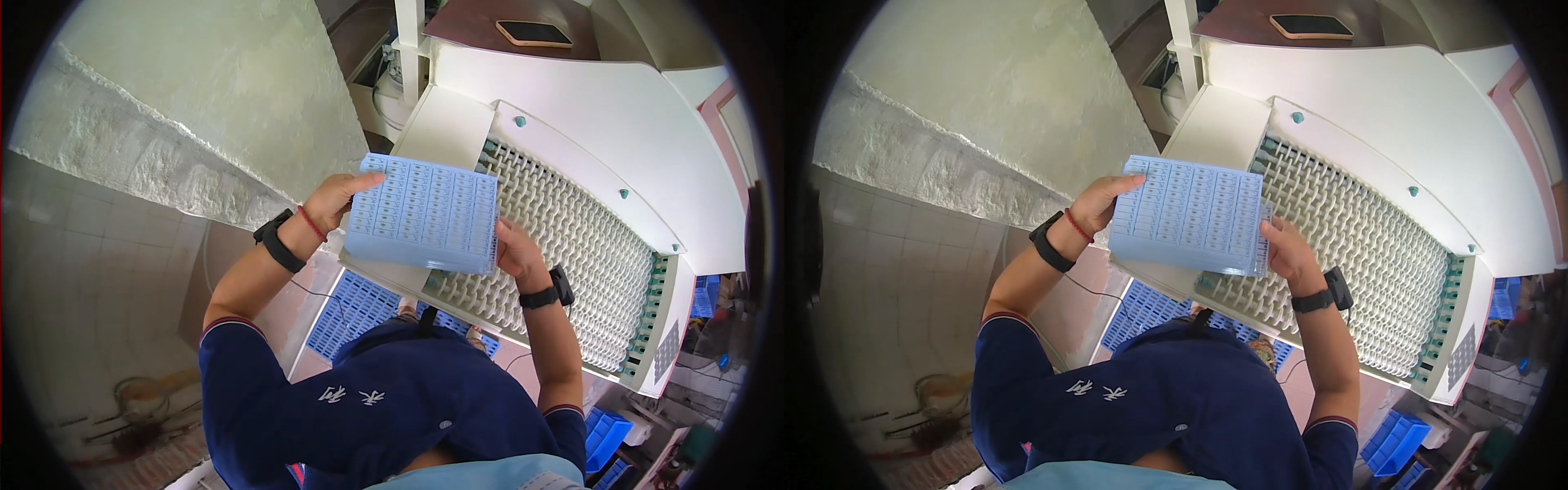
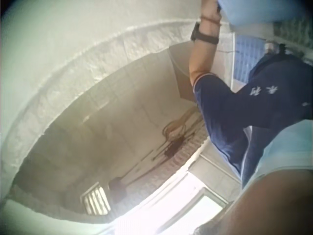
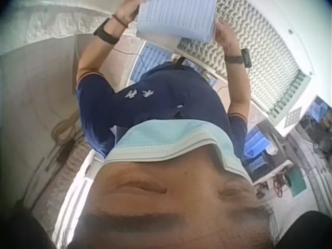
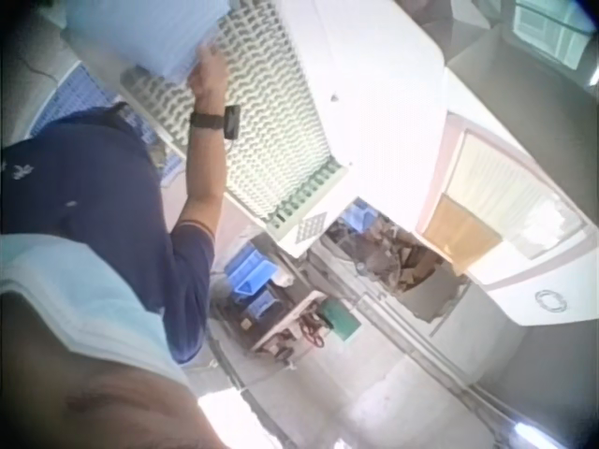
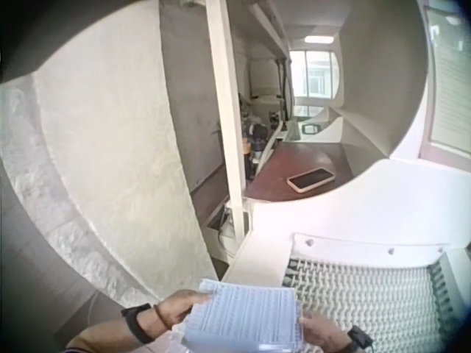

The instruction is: Sorting and stacking perforated metal grid components from a workspace into plastic bins on the floor.

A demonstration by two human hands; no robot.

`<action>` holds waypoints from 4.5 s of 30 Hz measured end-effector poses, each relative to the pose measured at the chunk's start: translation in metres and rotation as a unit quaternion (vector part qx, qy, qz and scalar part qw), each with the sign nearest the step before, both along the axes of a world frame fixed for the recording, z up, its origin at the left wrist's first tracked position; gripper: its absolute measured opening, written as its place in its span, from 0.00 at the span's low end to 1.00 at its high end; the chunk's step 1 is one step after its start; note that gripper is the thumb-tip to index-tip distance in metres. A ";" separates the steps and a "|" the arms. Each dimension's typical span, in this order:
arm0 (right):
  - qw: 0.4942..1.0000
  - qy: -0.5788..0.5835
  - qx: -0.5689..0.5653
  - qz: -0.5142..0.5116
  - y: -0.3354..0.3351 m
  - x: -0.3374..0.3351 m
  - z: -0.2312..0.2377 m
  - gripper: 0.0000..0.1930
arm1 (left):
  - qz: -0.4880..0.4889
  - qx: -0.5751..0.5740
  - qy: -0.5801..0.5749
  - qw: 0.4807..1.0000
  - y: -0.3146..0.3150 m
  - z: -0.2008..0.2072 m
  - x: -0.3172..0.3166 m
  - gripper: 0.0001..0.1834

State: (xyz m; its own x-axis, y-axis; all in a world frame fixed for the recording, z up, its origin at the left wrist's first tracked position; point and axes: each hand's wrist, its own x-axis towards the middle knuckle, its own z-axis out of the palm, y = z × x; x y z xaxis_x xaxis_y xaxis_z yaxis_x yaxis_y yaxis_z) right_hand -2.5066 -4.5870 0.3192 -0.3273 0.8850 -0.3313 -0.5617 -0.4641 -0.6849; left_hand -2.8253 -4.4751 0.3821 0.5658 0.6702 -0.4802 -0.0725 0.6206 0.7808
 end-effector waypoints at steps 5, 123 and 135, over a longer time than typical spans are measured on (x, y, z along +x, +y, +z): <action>0.999 0.026 -0.009 -0.040 -0.007 -0.006 -0.001 0.34 | 0.011 0.014 -0.018 1.000 0.010 0.005 0.010 0.25; 0.477 -0.614 0.317 -0.543 0.080 0.044 0.183 0.10 | 0.036 0.511 -0.111 0.852 0.015 -0.038 -0.040 0.51; 0.545 -0.538 0.540 -0.349 0.106 -0.066 0.079 0.05 | 0.041 0.599 -0.068 0.797 0.022 -0.039 -0.040 0.53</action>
